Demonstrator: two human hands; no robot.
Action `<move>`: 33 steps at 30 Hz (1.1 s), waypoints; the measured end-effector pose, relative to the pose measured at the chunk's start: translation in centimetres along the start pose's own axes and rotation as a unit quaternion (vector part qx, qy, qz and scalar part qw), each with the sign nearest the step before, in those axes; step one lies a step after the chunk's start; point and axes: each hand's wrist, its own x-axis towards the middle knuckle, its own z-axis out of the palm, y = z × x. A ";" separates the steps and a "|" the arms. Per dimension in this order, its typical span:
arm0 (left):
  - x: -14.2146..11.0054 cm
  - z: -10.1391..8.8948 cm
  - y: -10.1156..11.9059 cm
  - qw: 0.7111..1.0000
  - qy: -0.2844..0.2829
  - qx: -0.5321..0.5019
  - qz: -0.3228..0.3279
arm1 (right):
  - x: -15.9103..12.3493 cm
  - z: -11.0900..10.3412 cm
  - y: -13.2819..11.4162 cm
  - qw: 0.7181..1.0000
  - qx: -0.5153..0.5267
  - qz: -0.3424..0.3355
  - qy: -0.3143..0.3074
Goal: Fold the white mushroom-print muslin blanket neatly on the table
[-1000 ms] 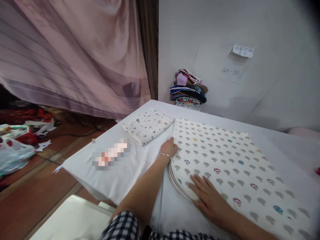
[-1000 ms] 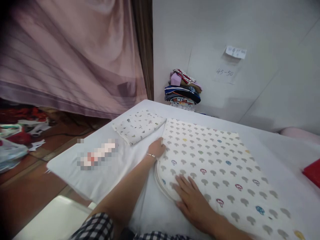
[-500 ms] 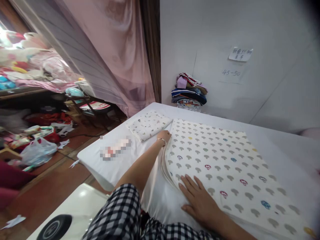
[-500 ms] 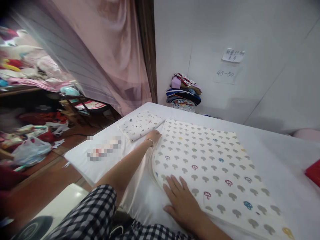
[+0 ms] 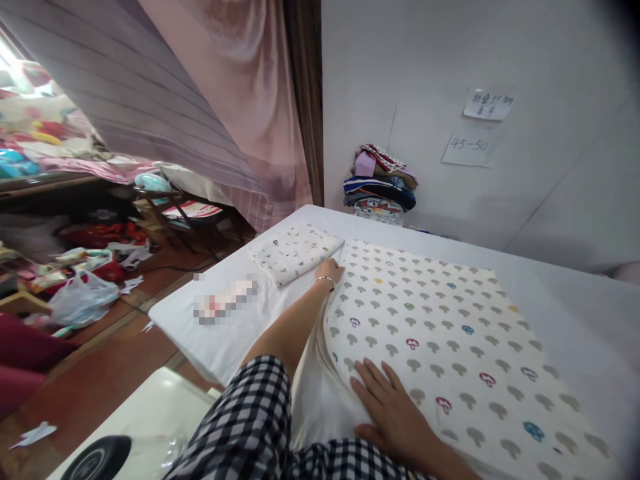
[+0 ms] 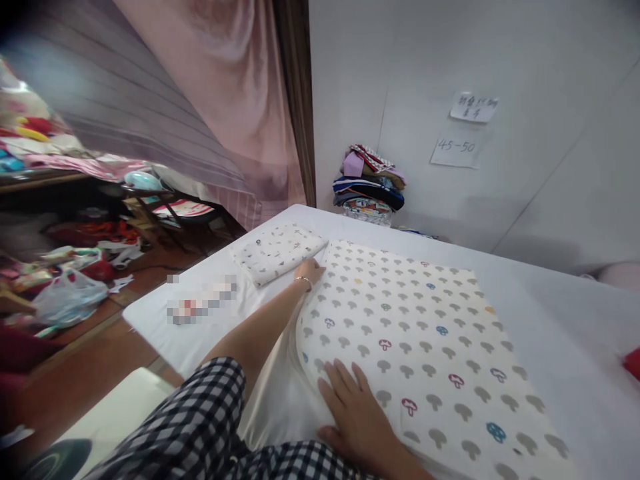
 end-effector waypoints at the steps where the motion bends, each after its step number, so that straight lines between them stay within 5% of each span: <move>1: 0.1 0.1 0.0 1.000 0.002 -0.001 -0.002 | 0.0 0.1 0.1 1.000 0.001 -0.001 0.001; 13: 0.9 0.3 0.3 0.998 0.011 0.015 -0.061 | -0.1 1.4 1.2 1.000 0.005 -0.022 0.008; 33: 1.8 0.9 1.4 0.998 0.043 0.029 -0.037 | -0.2 1.7 1.4 0.997 -0.017 -0.041 0.069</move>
